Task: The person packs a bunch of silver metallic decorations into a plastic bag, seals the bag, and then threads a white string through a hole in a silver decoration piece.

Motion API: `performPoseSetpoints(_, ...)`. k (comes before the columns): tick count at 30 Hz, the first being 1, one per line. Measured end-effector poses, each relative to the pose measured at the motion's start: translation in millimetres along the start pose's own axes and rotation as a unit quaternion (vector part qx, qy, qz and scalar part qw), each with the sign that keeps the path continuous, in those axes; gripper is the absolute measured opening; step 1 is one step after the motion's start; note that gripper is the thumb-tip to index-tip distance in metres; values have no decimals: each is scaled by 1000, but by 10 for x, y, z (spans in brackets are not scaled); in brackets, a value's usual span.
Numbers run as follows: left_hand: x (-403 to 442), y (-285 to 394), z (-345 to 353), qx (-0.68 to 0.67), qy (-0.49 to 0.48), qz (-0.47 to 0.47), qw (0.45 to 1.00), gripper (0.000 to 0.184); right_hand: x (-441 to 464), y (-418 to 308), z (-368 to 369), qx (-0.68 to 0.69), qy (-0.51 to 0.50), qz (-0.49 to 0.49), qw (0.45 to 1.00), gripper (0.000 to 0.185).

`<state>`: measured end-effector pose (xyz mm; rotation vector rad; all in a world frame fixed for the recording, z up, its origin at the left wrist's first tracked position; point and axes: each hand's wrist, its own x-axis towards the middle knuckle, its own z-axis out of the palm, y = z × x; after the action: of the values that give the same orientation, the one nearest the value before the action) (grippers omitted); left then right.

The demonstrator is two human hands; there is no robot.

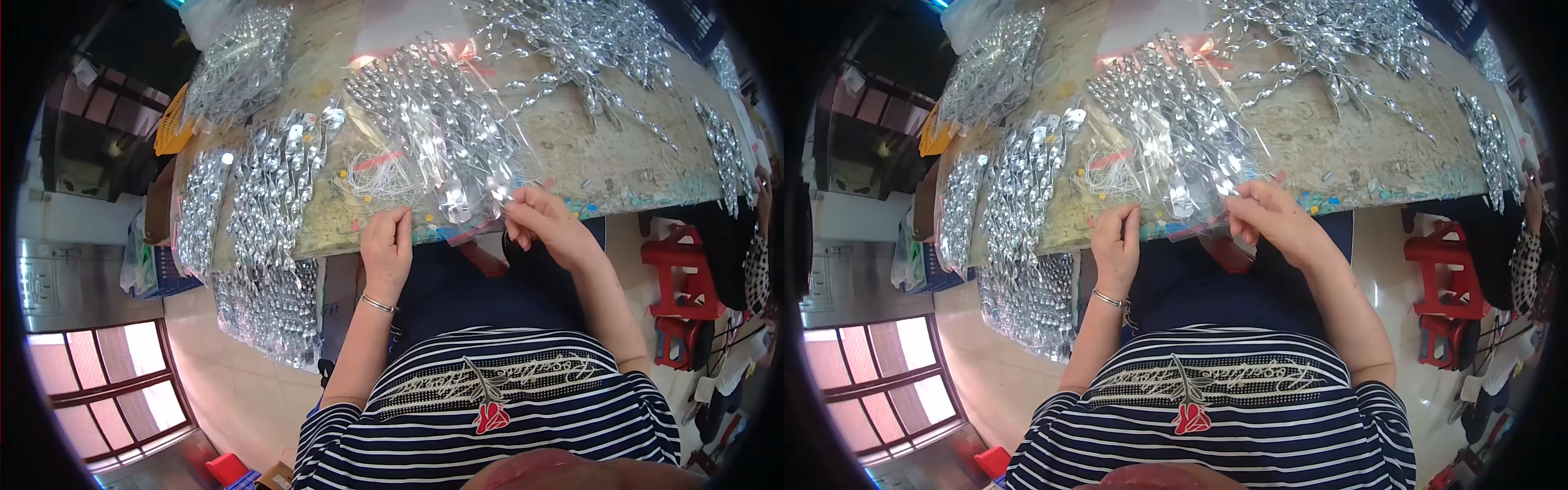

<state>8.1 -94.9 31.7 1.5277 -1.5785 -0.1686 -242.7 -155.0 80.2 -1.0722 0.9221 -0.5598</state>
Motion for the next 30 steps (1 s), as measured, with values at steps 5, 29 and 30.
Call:
performPoseSetpoints(5,-31,-29,39,-10,7,-5,1000,5,-117,-147,94,12,50,-33,998,17)
performPoseSetpoints(29,-60,30,40,-38,5,-28,999,9,-223,-305,304,-143,47,-99,984,41)
performPoseSetpoints(30,-61,27,42,-36,6,-26,999,9,-261,-316,295,-179,65,-118,975,40)
